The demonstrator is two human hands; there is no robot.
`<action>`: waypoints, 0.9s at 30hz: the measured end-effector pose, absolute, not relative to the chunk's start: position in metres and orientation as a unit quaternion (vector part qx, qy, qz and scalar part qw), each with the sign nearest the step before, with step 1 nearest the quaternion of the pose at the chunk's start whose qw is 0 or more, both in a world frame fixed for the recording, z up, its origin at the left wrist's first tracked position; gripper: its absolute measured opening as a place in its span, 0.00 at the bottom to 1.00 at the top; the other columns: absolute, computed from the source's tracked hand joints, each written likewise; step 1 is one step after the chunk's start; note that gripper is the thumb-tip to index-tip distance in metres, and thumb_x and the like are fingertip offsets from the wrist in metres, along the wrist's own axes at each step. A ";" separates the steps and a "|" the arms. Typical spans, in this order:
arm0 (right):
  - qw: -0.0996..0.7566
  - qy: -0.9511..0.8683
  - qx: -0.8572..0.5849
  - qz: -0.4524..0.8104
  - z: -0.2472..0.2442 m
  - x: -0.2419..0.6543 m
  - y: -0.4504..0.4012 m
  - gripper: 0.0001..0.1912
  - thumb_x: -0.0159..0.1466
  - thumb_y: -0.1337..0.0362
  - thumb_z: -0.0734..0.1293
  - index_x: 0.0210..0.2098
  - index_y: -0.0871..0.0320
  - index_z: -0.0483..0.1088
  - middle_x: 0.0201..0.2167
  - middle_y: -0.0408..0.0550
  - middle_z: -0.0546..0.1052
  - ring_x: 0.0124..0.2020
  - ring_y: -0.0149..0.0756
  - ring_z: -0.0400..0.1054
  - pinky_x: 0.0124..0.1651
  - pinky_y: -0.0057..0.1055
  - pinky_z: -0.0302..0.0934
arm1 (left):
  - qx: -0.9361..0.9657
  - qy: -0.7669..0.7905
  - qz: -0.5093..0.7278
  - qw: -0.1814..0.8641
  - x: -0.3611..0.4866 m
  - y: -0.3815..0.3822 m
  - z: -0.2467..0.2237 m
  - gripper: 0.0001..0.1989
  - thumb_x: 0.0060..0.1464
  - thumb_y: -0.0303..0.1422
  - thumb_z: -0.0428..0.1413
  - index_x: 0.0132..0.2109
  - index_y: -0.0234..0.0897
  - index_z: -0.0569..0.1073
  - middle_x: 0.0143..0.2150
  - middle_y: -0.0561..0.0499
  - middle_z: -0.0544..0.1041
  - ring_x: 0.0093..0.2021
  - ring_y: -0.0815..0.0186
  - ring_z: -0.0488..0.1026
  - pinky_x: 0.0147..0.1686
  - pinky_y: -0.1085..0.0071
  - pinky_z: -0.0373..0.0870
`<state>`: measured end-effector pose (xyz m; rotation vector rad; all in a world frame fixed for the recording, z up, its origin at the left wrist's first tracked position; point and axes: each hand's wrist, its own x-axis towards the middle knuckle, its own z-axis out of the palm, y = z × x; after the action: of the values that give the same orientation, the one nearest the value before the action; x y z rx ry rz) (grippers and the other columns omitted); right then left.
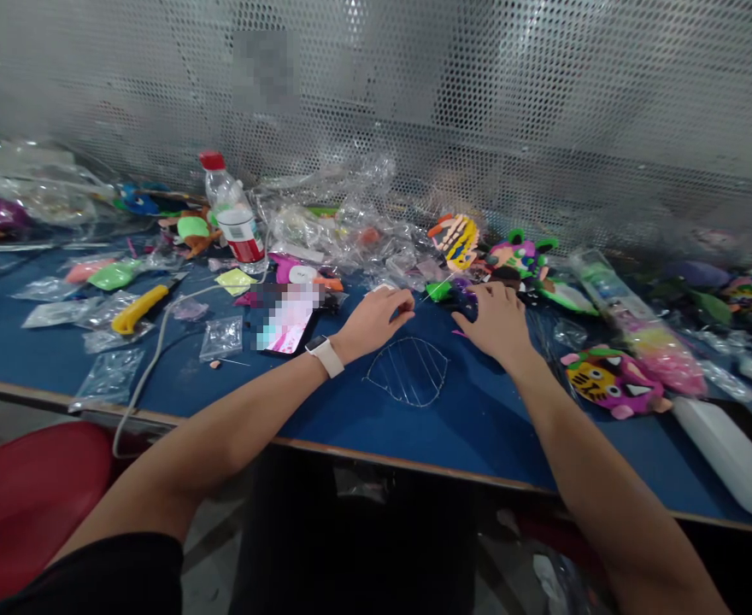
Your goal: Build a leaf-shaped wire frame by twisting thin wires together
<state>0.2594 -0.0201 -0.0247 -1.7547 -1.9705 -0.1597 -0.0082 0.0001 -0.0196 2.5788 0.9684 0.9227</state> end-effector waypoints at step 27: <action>0.635 -0.554 -0.423 0.332 -0.024 0.214 -0.017 0.18 0.64 0.45 0.75 0.40 0.52 0.75 0.34 0.46 0.83 0.33 0.37 0.79 0.34 0.35 0.74 | 0.848 0.332 0.413 -0.029 -0.027 -0.133 0.078 0.08 0.66 0.29 0.58 0.49 0.46 0.77 0.43 0.49 0.81 0.45 0.57 0.79 0.50 0.54 0.78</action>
<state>0.2144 -0.0173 -0.0242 -0.9671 -1.2669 0.7583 -0.0269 -0.1329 0.0778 2.7131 1.0630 1.3221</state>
